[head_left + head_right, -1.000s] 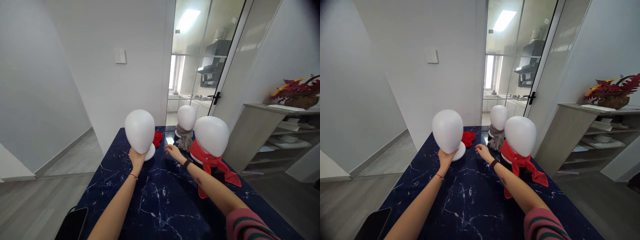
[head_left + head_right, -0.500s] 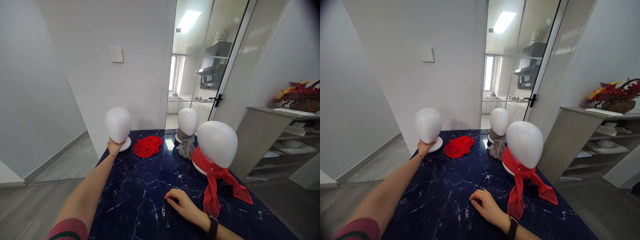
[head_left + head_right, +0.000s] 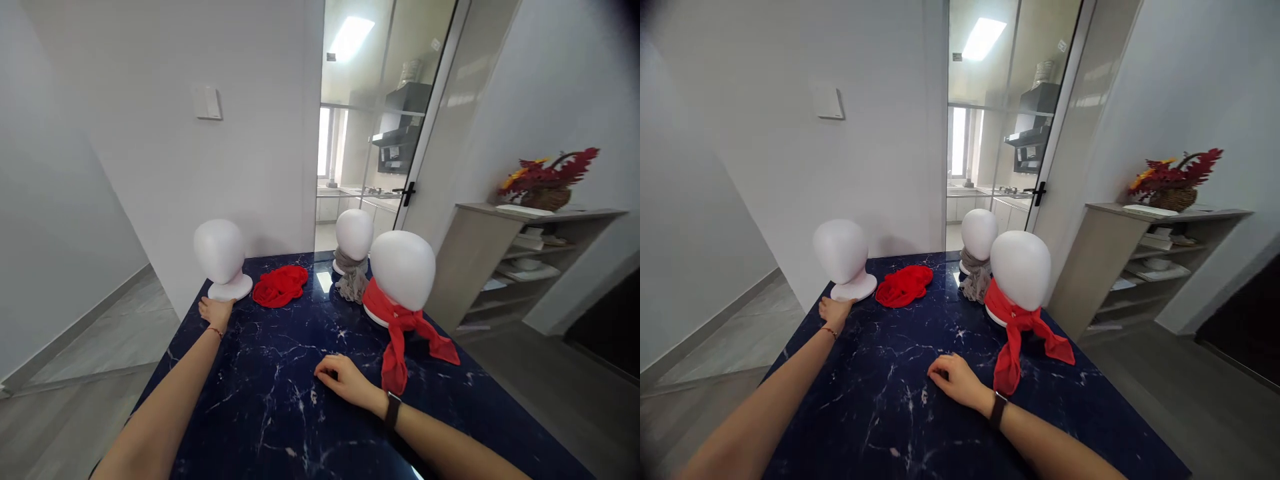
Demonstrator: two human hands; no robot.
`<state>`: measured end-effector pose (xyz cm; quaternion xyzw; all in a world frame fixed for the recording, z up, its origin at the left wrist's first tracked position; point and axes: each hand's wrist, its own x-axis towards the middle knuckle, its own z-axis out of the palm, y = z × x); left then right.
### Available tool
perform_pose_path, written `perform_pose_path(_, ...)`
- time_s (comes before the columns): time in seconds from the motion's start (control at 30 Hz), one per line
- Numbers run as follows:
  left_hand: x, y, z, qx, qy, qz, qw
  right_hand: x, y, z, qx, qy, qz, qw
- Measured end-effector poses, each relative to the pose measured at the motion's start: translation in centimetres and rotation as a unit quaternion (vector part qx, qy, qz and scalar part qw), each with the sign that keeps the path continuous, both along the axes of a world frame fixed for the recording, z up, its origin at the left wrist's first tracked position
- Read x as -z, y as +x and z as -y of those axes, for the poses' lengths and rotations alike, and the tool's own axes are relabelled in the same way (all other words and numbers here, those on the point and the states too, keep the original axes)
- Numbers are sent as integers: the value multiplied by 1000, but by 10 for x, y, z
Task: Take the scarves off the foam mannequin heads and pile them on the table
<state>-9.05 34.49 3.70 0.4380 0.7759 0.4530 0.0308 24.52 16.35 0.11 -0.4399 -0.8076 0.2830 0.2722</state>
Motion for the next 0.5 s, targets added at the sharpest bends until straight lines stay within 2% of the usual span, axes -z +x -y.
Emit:
perform_pose_path(0.07, 4, 26, 26, -14, 21, 27, 999, 2, 0, 0, -1, 9, -19, 1000)
perform_pose_path(0.13, 10, 56, 55, 0, 38, 44, 998, 2, 0, 0, 2, 6, -49, 999)
perform_pose_path(0.23, 18, 100, 101, 83, 51, 55, 994, -3, 2, 0, 36, 3, -117, 992)
perform_pose_path(0.3, 22, 122, 132, 158, 63, 55, 984, -13, 12, -4, 117, 58, -174, 976)
perform_pose_path(0.37, 26, 134, 159, 256, 99, 24, 961, -24, 32, -9, 254, 155, -221, 929)
perform_pose_path(0.43, 29, 137, 180, 320, 135, -33, 937, -32, 64, -16, 405, 246, -242, 847)
perform_pose_path(0.5, 32, 135, 191, 352, 154, -78, 920, -34, 102, -22, 531, 305, -227, 757)
